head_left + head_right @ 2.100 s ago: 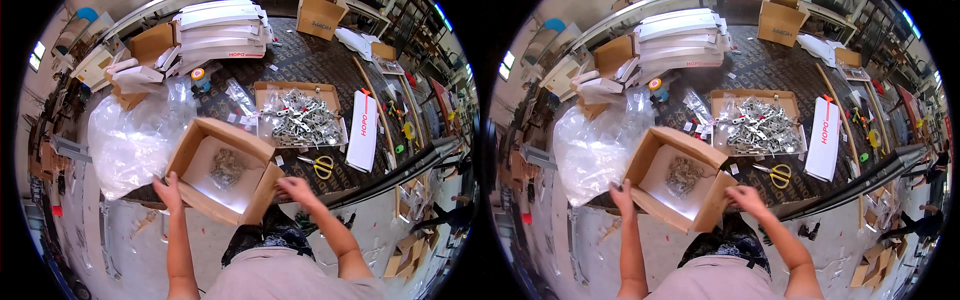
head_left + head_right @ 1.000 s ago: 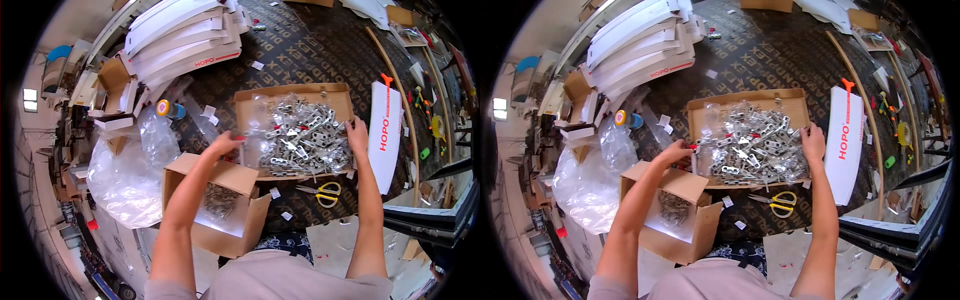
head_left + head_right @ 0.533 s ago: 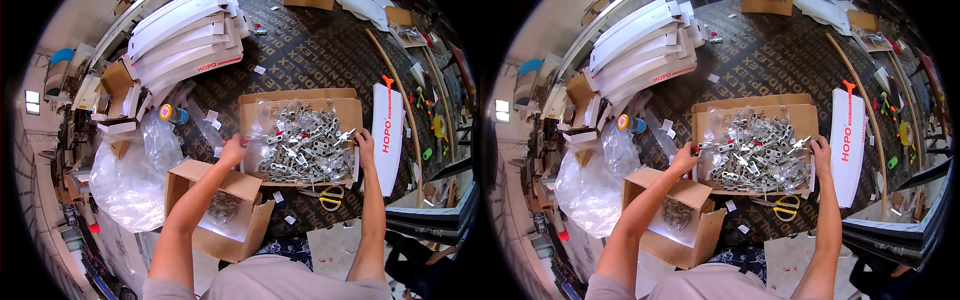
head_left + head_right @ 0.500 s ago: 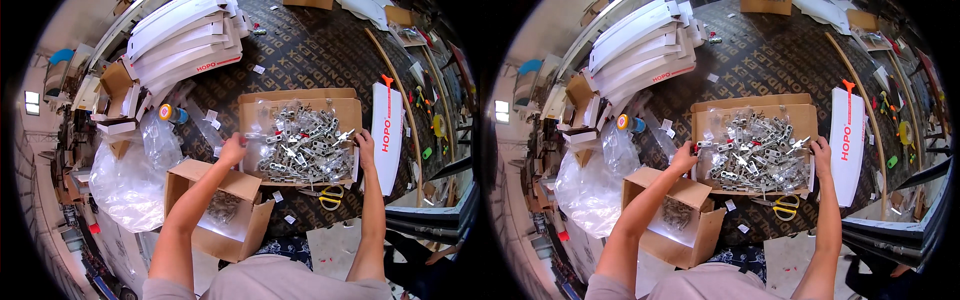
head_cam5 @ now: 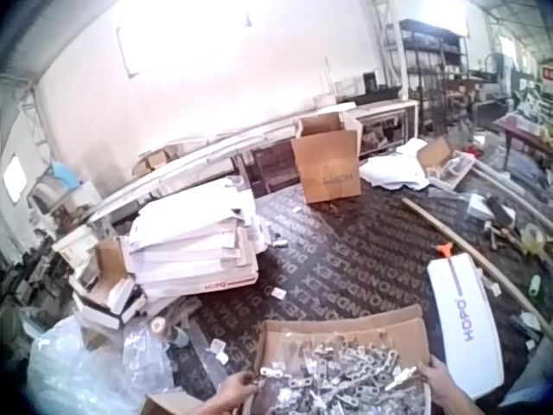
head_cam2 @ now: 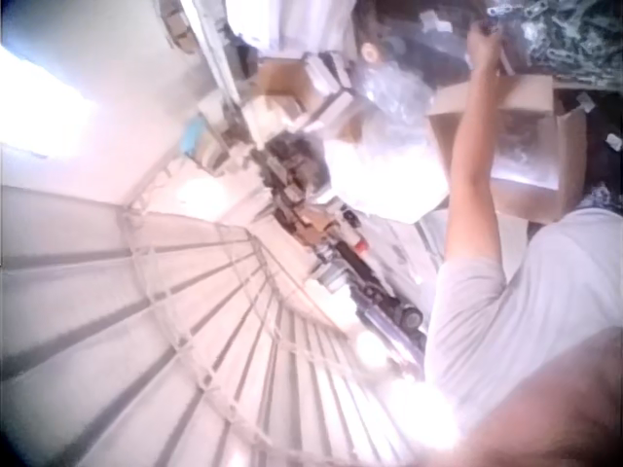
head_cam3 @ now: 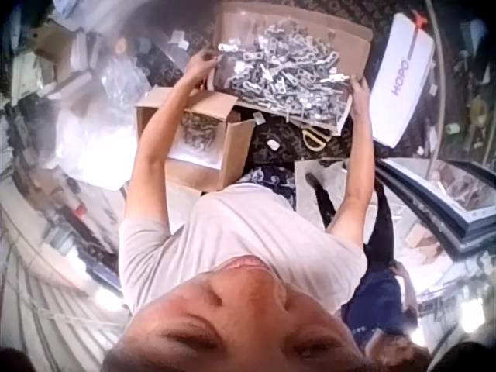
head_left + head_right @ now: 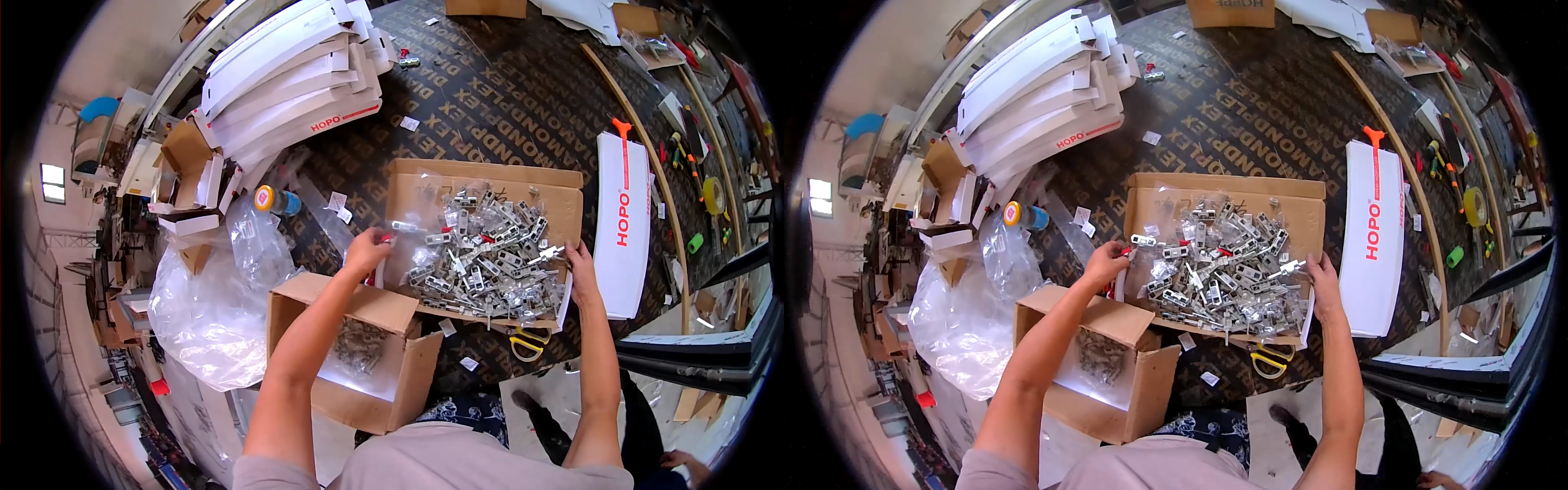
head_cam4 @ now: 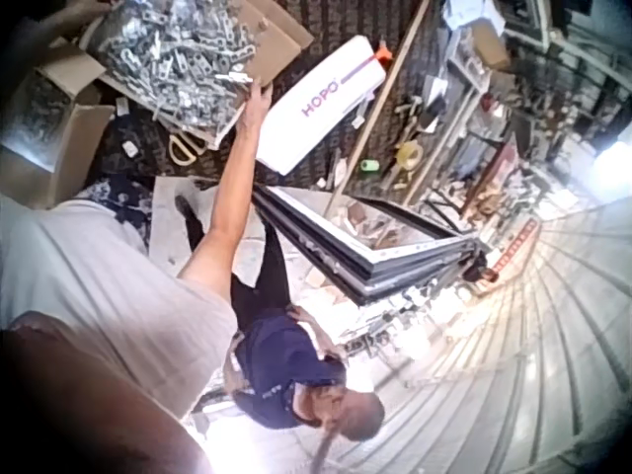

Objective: Gathering metal hardware components from a larger box and placing them into smaller cardboard boxes for packaging.

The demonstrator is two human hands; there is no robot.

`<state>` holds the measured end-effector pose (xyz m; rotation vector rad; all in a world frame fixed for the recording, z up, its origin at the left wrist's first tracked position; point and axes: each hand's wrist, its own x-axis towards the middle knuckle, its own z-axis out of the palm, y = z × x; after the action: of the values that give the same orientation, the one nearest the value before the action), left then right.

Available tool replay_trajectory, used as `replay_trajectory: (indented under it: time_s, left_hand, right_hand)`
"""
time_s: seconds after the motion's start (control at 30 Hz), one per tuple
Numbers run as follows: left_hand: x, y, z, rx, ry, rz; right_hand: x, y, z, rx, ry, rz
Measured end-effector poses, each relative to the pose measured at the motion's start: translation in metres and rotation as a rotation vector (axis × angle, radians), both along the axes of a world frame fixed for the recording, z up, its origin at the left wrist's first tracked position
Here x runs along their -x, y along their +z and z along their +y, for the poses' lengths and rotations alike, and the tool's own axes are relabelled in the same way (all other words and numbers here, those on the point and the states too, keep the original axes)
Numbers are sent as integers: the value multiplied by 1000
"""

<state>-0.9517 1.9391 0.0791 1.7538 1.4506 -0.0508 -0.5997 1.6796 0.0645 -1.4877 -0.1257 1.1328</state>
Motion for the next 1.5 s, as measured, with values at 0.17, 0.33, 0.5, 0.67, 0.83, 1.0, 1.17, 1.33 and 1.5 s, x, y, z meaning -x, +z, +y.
replay_trajectory:
  time_s: [0.17, 0.33, 0.5, 0.67, 0.83, 1.0, 1.17, 1.33, 1.5]
  left_hand:
    - [8, -16, 15, 89, 18, -57]
    - [-4, 4, 14, 240, 26, -55]
    - [-11, 11, 9, 242, 23, -39]
    - [-5, -1, 12, 266, -67, -77]
    - [-11, -3, 16, 180, -41, -196]
    - [-10, 8, 26, 181, -9, -375]
    - [-19, 54, 34, 88, -88, -400]
    - [-25, 96, 46, -156, -87, -476]
    - [-26, 131, 55, -416, -163, -451]
  right_hand:
    - [13, -8, -14, -5, -35, 47]
    - [11, -28, -22, -6, -6, -49]
    - [0, -25, -13, 52, -1, -31]
    - [-16, -18, -5, 87, 42, -44]
    - [-28, -3, 5, 106, 78, -115]
    - [-30, 23, 15, 60, 72, -157]
    - [-31, 59, 18, 15, 50, -198]
    - [-35, 98, 21, -50, 48, -279]
    - [-43, 117, 17, -173, 93, -329]
